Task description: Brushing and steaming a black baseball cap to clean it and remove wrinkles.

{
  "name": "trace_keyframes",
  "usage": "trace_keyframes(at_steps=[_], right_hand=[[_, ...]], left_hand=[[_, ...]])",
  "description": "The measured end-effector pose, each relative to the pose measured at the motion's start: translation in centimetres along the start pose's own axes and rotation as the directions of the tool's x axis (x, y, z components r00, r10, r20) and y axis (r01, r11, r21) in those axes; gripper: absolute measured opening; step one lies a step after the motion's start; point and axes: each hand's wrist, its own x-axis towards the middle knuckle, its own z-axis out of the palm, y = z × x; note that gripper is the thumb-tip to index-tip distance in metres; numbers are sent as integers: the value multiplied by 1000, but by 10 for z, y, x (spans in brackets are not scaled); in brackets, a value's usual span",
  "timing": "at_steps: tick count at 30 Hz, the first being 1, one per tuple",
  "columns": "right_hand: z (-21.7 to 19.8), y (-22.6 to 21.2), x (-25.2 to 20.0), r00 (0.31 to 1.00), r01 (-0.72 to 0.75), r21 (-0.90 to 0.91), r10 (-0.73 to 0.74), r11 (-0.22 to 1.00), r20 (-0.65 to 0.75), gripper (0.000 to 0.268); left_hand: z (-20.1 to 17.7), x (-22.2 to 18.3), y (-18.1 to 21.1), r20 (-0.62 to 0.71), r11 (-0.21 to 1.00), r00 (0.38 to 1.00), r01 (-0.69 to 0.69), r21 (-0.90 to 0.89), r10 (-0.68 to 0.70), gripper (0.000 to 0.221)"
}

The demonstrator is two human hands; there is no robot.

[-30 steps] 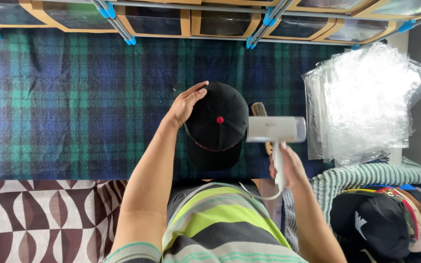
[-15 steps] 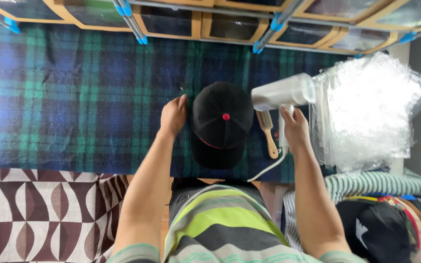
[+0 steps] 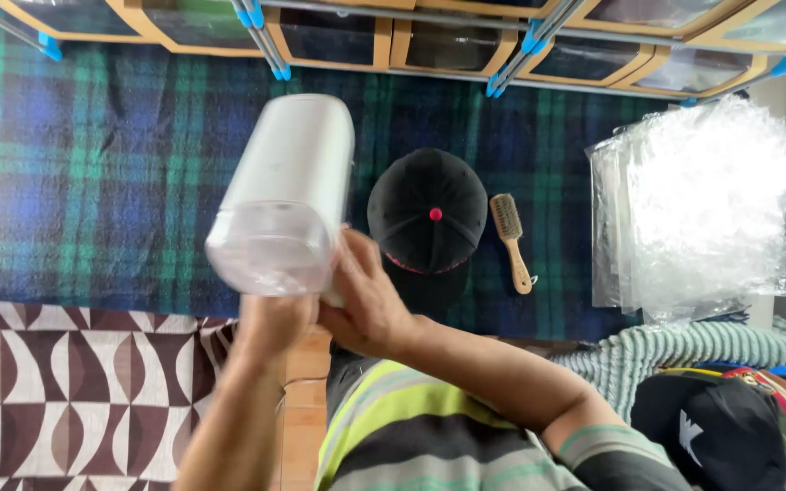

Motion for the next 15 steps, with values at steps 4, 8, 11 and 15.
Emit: trace_keyframes(at_steps=[4,8,11,15], right_hand=[[-22,5,7,994,-10,154,-6,988,106,41],[-95,84,-28,936,-331,-202,294,922,-194,8],[-149,167,-99,834,-551,-474,431,687,-344,15],[-182,219,-161,744,-658,-525,572,540,-345,27]], left_hand=[[-77,-2,-16,-108,708,994,101,699,-35,37],[-83,0,-97,-314,554,848,521,649,-428,44],[-51,-9,-182,-315,471,824,537,700,-471,45],[-17,-2,-262,-331,414,834,516,750,-442,42]])
